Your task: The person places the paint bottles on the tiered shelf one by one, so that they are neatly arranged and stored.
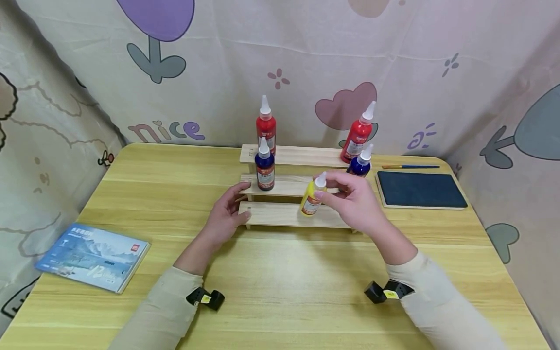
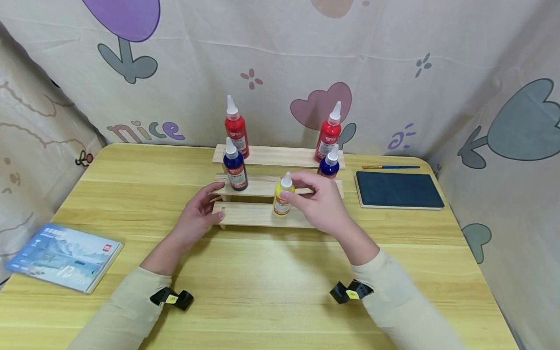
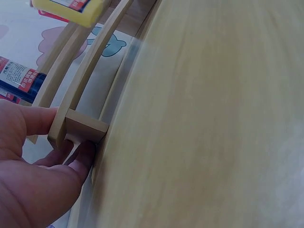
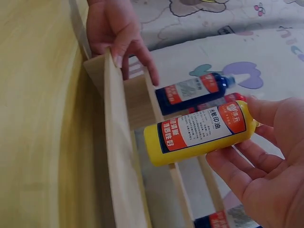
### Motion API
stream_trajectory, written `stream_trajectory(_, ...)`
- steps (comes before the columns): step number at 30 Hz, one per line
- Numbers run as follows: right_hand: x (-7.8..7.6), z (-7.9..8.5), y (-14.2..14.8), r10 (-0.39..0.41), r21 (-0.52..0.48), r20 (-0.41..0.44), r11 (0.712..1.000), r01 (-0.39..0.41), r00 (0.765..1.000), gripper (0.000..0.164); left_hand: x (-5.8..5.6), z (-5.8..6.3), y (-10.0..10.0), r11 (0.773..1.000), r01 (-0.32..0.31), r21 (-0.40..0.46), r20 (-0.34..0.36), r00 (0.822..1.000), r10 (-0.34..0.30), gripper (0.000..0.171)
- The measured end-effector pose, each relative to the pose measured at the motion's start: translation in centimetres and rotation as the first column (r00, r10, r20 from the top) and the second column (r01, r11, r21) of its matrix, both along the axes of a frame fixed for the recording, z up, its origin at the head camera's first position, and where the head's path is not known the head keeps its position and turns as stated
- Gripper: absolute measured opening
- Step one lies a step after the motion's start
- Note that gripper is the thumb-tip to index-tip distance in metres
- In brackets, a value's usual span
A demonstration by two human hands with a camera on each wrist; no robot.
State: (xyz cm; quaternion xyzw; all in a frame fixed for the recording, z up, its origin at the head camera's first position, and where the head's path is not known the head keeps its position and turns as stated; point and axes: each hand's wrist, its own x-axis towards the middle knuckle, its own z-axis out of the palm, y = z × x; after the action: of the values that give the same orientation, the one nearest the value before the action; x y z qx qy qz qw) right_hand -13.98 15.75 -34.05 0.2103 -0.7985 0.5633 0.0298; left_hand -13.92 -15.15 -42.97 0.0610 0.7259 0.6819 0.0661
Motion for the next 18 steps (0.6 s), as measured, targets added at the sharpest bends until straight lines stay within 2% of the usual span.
stream_trajectory(10, 0.0, -1.2, -0.9, 0.022, -0.025, 0.044, 0.999, -0.021, 0.999, 0.024, 0.1, 0.0, -0.1, 1.000, -0.004, -0.009, 0.002, 1.000, 0.004, 0.074)
stream_trajectory(18, 0.1, -1.3, -3.1, 0.044, -0.033, 0.068, 0.999, -0.042, 0.997, 0.024, 0.2, 0.1, -0.1, 1.000, -0.004, -0.015, 0.006, 1.000, 0.004, 0.074)
